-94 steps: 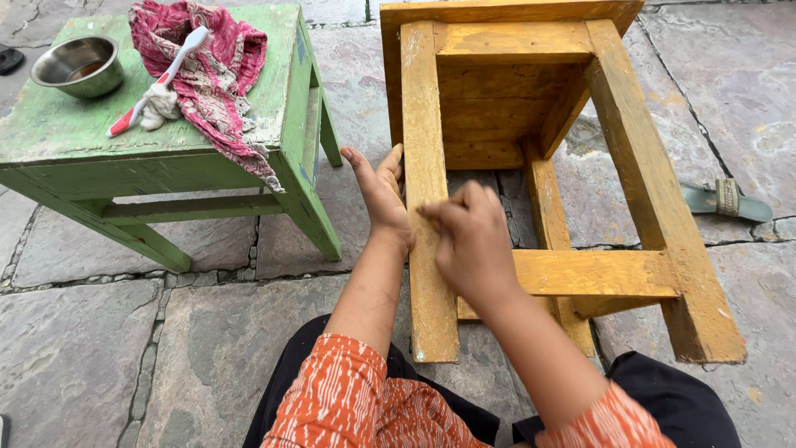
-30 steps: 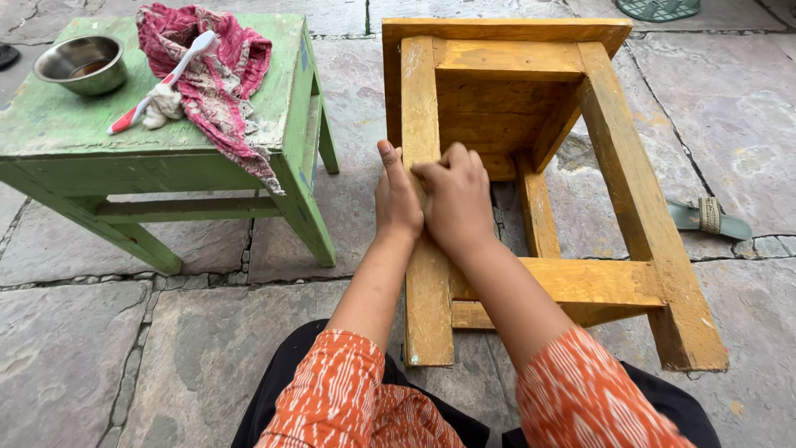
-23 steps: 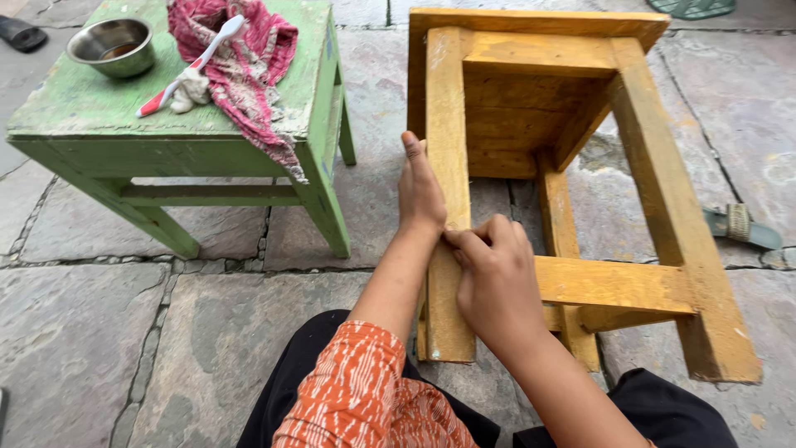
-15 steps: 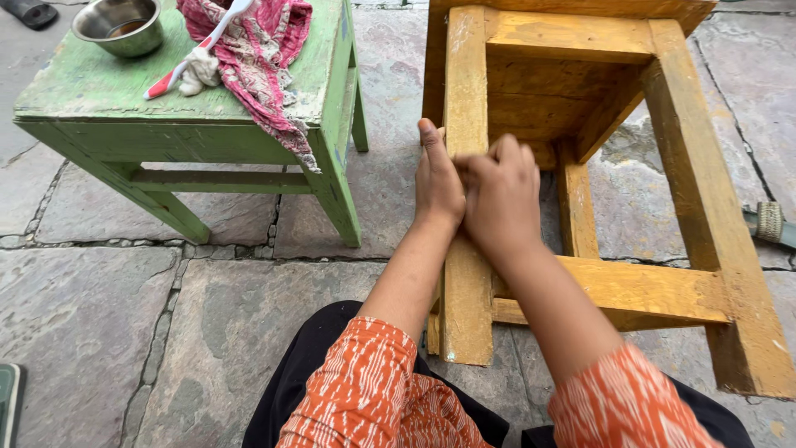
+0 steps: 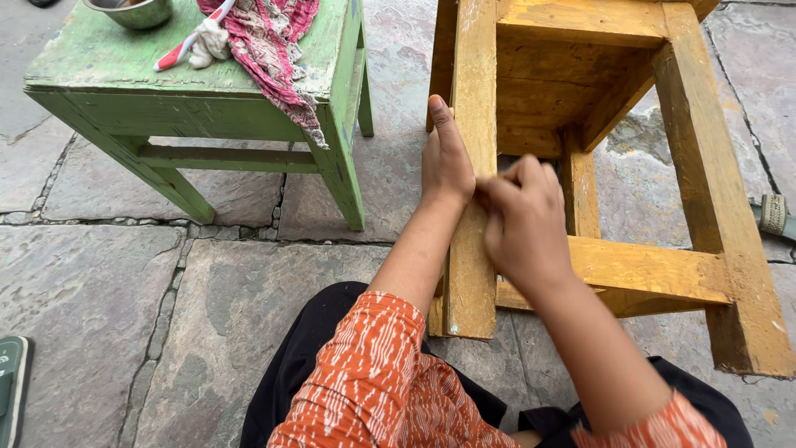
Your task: The person rubs down different parts of a small wooden stool by hand with sandpaper, turning it over to work on the sides, legs, and underside.
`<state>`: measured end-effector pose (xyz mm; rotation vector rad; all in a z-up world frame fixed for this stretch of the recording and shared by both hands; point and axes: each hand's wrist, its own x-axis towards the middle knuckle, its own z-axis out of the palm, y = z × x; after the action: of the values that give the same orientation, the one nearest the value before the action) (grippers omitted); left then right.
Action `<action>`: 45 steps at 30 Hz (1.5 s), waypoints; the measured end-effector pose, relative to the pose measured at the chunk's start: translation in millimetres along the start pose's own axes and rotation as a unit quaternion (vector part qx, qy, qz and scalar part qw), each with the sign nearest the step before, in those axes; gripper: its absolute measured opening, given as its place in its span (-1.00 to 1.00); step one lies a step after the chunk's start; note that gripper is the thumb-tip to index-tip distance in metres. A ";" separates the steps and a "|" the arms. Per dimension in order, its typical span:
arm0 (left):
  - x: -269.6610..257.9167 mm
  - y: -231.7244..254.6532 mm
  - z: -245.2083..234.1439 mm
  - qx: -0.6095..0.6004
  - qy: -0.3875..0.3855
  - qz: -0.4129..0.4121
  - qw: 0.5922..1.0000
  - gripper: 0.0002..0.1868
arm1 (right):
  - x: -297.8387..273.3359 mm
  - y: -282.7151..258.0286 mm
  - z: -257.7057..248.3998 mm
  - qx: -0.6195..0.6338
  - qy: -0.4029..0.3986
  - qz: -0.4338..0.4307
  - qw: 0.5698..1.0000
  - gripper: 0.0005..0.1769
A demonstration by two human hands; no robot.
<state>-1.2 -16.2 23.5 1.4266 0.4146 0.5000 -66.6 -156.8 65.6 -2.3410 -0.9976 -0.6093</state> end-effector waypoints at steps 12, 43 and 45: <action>-1.1 -4.6 1.0 -0.048 -0.017 0.004 0.999 0.31 | 90.9 59.4 66.2 0.022 0.040 0.039 0.998 -0.76; 1.5 -5.3 0.0 -0.079 -0.036 -0.004 0.996 0.35 | 110.3 69.2 73.5 0.066 0.035 0.026 0.997 -0.83; 2.9 -9.0 0.1 -0.082 -0.052 0.021 0.995 0.35 | 94.2 59.3 62.1 0.053 0.023 0.020 0.998 -0.83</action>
<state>2.0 -15.2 14.7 1.2973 0.2540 0.4802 49.4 -104.9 56.0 -2.2387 -0.9378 -0.5776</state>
